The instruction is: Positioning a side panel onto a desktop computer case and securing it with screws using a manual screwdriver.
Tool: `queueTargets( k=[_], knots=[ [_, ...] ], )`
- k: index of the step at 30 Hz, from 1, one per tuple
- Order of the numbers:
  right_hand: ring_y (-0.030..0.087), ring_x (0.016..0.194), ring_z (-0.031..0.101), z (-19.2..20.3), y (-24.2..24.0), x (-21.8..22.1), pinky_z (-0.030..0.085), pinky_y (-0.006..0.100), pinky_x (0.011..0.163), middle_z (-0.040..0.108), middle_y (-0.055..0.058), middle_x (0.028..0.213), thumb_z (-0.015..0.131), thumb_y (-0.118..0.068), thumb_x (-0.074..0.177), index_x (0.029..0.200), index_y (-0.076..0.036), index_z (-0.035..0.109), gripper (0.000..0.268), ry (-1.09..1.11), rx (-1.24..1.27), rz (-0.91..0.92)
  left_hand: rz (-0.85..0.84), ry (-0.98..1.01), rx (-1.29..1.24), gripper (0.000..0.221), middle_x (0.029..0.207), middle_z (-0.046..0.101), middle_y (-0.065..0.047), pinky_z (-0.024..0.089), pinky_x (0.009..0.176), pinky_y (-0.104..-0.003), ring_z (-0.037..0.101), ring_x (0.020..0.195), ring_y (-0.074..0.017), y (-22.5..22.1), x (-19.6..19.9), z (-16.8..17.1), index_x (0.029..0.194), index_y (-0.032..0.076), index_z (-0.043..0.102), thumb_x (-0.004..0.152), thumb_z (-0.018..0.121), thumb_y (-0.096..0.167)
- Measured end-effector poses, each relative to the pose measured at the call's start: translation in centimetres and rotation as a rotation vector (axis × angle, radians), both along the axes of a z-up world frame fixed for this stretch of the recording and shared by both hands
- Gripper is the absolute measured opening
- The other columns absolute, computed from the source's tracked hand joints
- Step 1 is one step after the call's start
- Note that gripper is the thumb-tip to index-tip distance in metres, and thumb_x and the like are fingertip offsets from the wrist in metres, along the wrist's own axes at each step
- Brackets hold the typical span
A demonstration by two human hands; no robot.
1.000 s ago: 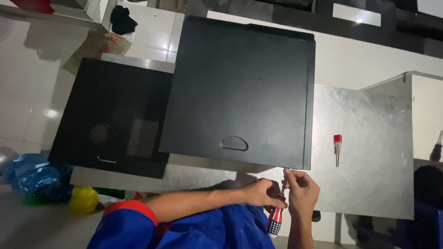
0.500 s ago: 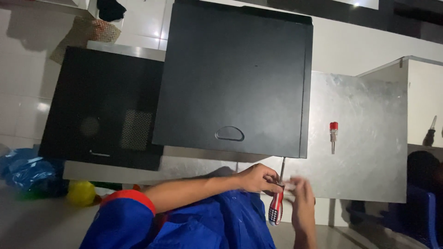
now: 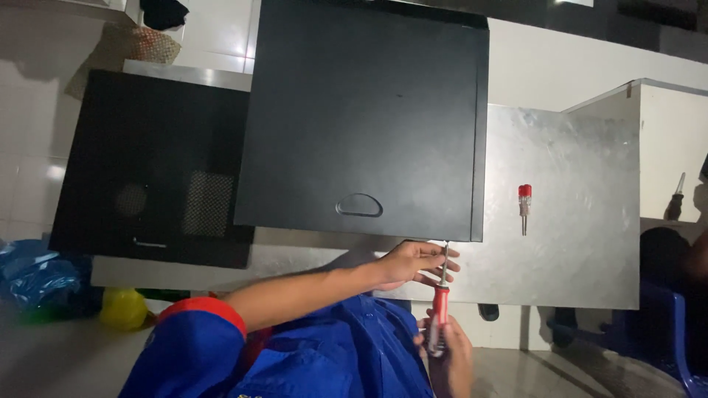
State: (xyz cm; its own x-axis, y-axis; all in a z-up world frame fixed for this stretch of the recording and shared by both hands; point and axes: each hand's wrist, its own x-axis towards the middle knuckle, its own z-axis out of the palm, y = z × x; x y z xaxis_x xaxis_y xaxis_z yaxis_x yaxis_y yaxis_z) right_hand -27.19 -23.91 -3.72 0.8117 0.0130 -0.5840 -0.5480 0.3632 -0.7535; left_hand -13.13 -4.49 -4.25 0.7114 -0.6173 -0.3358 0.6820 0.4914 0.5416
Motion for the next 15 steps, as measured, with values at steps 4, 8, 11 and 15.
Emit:
queueTargets(
  k=[4,8,11,15],
  knots=[
    [0.013,0.036,0.033,-0.9,0.2,0.2,0.028,0.029,0.042,0.066,0.015,0.079,0.041,-0.050,0.107,0.119,0.003,0.062,0.058,0.123,0.161,-0.033,0.074,0.064,0.026,0.029,0.112,0.071,-0.019,0.064,0.089,-0.044,0.071,0.093,-0.0244,-0.9,0.2,0.3,0.125,0.001,0.066,0.101,0.065,0.017],
    [0.018,0.038,0.043,0.3,1.6,0.1,0.030,0.028,0.033,0.071,0.023,0.094,0.048,-0.029,0.098,0.131,-0.002,0.050,0.043,0.034,-0.278,0.038,0.121,0.058,0.105,0.026,0.110,0.073,-0.017,0.064,0.081,-0.040,0.072,0.083,-0.0216,-2.1,0.0,-1.8,0.120,0.003,0.068,0.099,0.067,0.018],
    [0.019,0.057,0.056,0.0,1.7,-0.7,0.043,0.029,0.046,0.066,0.017,0.099,0.075,-0.014,0.082,0.123,-0.007,0.048,0.050,-0.069,-0.733,0.040,0.146,0.043,0.108,0.027,0.109,0.073,-0.019,0.065,0.079,-0.042,0.072,0.079,-0.0215,-2.3,-0.1,-2.1,0.120,0.000,0.067,0.099,0.068,0.017],
    [0.024,0.054,0.065,2.5,2.8,-0.5,0.051,0.034,0.046,0.076,0.022,0.089,0.064,-0.018,0.095,0.118,0.001,0.054,0.031,-0.081,-0.677,0.025,0.177,0.071,0.092,0.024,0.106,0.073,-0.019,0.065,0.080,-0.038,0.071,0.080,-0.0220,-2.1,-0.1,-1.3,0.117,-0.001,0.069,0.098,0.070,0.014]
  ],
)
